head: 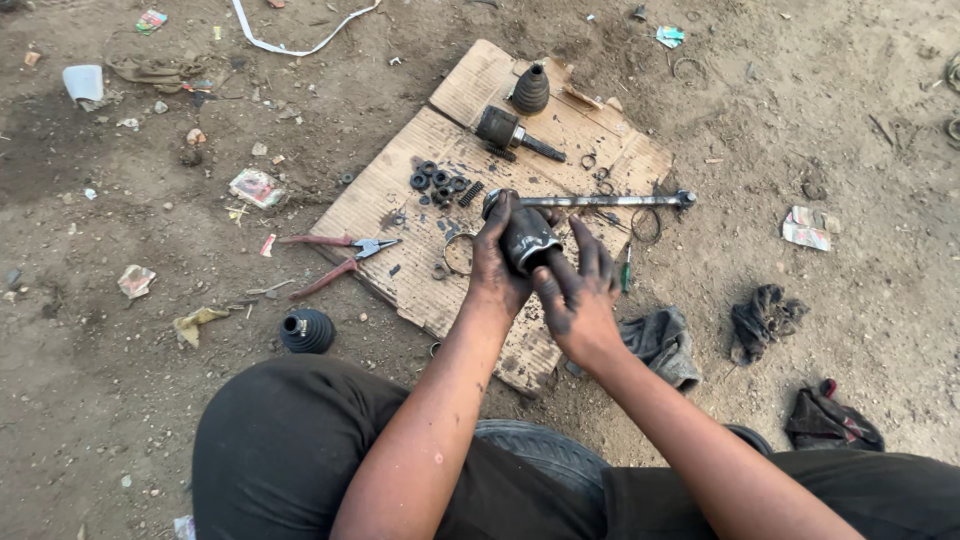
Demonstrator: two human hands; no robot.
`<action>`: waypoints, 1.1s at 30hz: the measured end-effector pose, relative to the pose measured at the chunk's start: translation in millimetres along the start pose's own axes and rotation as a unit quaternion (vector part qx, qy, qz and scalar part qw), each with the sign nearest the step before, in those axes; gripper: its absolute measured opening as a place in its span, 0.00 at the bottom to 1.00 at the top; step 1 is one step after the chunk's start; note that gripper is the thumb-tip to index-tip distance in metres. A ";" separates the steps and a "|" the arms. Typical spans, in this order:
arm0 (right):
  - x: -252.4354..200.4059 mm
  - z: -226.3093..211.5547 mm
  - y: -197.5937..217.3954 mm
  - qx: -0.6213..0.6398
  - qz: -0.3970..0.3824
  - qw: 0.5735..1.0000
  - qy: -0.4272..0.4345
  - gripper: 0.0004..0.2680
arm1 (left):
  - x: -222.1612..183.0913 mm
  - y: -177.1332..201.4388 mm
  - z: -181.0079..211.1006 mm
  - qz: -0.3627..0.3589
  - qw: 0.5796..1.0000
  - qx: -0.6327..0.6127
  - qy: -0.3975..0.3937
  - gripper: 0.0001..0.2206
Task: The person wipes a black cylindrical metal auto part with a dark cloth, turning the part over and wiping inside the opening with the cloth and their hands.
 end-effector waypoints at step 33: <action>-28.9 -24.4 -38.9 0.777 -0.197 0.527 -0.284 0.35 | -9.7 -9.0 -9.0 0.029 0.999 0.016 -0.042 0.34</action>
Point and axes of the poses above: each hand's wrist, its own x-axis towards the middle knuckle, its own y-axis out of the back of the hand, z = x × y, the point moved 6 cm from there along x, towards the middle knuckle, and after that the axes turned 12 degrees about -x, right-handed, at the moved point
